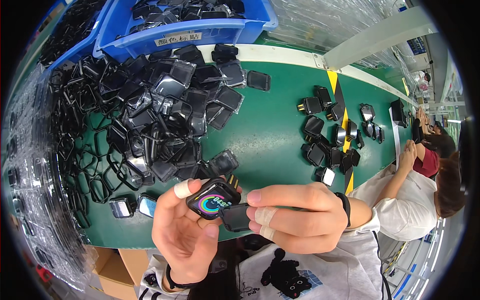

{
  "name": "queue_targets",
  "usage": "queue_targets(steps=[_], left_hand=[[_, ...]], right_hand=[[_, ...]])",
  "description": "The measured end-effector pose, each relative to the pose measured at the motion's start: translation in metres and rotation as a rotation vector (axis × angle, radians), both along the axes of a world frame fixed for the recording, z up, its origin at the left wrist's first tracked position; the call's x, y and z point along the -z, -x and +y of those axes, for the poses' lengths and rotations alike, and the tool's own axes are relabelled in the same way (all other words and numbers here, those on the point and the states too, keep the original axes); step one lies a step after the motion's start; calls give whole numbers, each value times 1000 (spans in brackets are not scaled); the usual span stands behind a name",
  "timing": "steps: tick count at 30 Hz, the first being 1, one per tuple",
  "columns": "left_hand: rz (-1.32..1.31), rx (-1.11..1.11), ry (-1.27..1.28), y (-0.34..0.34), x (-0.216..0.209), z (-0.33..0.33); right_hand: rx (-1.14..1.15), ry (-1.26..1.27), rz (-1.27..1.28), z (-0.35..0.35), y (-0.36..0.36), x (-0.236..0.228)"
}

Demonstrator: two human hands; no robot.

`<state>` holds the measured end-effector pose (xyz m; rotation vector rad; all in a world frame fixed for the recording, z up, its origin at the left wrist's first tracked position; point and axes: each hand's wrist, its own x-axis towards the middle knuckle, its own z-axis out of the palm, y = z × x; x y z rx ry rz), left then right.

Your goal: Assembling and inspecting electronic smartwatch components on a production line.

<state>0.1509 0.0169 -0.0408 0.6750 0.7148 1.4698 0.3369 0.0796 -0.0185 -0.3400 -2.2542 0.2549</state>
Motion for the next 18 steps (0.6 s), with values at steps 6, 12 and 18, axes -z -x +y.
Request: queue_targets(steps=[6,12,18], left_hand=[[123,51,4,5,0,-2],[181,20,22,0,-3,-2],[305,-5,25,-5,2,-2]], right_hand=[[9,-74,-42,-2,5,-2],[-25,-127,-101,-4,7,-6],[-35,-174,-147,-6,8,-4]])
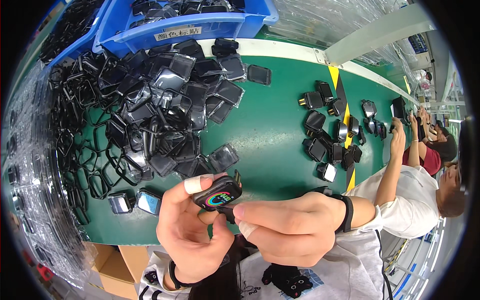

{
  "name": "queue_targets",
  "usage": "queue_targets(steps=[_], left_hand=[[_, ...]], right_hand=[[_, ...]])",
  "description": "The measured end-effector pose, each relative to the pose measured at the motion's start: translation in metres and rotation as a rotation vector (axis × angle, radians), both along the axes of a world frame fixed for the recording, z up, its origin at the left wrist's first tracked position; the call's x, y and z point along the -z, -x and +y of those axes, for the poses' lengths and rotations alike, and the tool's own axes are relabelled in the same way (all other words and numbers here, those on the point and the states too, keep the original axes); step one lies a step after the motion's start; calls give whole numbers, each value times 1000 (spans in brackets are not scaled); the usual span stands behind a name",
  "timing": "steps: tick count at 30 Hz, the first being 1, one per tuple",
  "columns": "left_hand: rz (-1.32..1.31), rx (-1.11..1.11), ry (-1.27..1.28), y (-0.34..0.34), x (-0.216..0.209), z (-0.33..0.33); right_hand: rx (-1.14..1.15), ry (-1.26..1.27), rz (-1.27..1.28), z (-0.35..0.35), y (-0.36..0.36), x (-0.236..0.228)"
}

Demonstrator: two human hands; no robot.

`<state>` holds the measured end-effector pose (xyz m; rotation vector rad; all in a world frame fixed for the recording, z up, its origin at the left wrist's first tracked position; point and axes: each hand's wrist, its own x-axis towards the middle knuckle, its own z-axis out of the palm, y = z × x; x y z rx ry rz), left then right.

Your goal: Assembling and inspecting electronic smartwatch components on a production line.

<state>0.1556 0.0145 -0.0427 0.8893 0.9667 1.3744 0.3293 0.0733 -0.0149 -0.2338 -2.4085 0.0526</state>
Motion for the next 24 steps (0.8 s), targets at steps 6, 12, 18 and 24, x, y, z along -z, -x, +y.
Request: queue_targets(steps=[6,12,18,24], left_hand=[[43,-6,-32,2,2,-3],[46,10,-20,2,5,-1],[-14,-16,-6,2,6,-1],[143,24,-4,2,1,3]], right_hand=[[19,-23,21,0,2,4],[-10,-8,-23,2,1,1],[2,-59,-3,3,2,7],[-16,-1,-31,5,1,2]])
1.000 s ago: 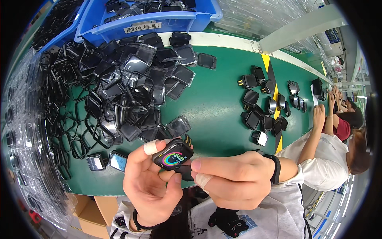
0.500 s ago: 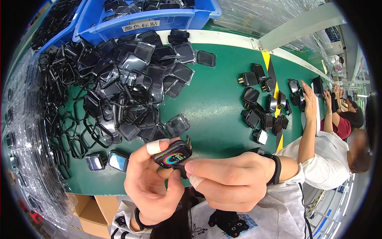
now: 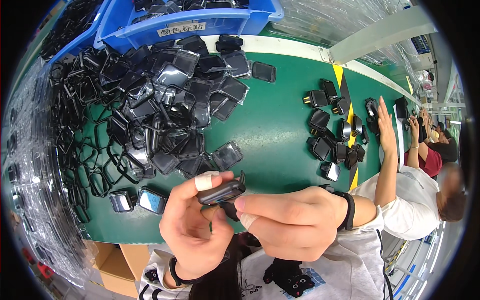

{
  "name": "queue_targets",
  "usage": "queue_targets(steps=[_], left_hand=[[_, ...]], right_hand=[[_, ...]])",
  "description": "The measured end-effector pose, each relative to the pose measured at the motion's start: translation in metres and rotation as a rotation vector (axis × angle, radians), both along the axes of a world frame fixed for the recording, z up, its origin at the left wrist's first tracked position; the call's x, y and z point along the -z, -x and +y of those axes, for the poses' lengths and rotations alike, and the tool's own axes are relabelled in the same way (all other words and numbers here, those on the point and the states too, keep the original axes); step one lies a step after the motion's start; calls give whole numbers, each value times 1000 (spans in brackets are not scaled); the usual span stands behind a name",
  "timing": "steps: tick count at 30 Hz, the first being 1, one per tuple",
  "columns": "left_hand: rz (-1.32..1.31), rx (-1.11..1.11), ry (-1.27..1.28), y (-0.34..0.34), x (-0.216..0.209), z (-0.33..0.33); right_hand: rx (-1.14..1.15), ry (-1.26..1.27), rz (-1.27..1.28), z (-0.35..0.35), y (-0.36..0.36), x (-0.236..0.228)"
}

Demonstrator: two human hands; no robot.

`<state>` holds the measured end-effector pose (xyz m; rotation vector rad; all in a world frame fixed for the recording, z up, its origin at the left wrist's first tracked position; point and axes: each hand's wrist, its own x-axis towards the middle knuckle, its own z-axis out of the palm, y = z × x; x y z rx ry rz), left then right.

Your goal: Assembling and inspecting electronic smartwatch components on a production line.

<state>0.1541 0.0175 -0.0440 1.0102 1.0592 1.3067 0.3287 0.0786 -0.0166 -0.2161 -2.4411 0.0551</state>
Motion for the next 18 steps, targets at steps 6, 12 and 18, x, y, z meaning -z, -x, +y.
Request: queue_targets(steps=[6,12,18], left_hand=[[-133,13,85,0,-1,0],[-171,25,119,4,-5,-2],[-291,70,66,5,8,4]], right_hand=[[6,-9,14,-1,0,5],[4,58,38,-2,1,2],[58,381,118,1,-4,-2]])
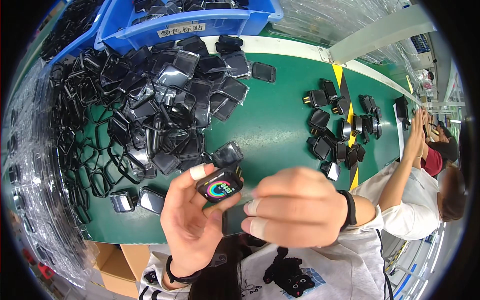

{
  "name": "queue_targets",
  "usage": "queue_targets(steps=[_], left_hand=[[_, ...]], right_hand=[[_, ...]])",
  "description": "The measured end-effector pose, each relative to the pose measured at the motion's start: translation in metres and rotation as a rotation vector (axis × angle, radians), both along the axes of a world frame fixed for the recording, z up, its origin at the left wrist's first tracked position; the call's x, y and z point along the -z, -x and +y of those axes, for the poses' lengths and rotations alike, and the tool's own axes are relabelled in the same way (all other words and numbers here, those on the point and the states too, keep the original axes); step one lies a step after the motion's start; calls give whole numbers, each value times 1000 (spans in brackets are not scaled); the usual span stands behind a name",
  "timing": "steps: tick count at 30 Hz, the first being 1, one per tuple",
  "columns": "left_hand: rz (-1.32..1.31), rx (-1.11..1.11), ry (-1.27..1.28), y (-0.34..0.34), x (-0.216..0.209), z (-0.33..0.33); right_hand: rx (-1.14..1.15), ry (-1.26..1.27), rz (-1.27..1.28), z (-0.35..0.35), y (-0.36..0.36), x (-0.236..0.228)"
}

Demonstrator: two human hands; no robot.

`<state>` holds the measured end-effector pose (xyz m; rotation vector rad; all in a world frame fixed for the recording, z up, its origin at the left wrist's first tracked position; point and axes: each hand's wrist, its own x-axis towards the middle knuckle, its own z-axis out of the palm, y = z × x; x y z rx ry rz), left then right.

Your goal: Assembling and inspecting electronic smartwatch components on a production line.

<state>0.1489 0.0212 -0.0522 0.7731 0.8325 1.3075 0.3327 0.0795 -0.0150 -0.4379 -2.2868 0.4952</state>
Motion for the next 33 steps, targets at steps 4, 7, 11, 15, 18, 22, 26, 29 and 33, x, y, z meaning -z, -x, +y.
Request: queue_targets(steps=[4,7,11,15,18,22,26,29,33], left_hand=[[12,48,17,2,1,-4],[25,77,42,-3,-1,-6],[39,100,7,-4,0,-4],[71,46,38,-5,1,-7],[149,39,21,-3,3,-9],[95,-21,118,-10,-3,-9],[111,-56,53,-15,2,-11],[164,-129,7,-15,7,-14],[416,-206,-118,-19,5,-17]], right_hand=[[123,657,37,2,1,-10],[186,732,1,9,4,-5],[194,730,-48,8,4,-1],[69,580,-83,8,6,-2],[82,543,-87,5,5,4],[168,707,-2,0,6,2],[182,640,-3,-6,5,5],[149,681,39,-6,5,6],[114,646,92,-11,2,5]])
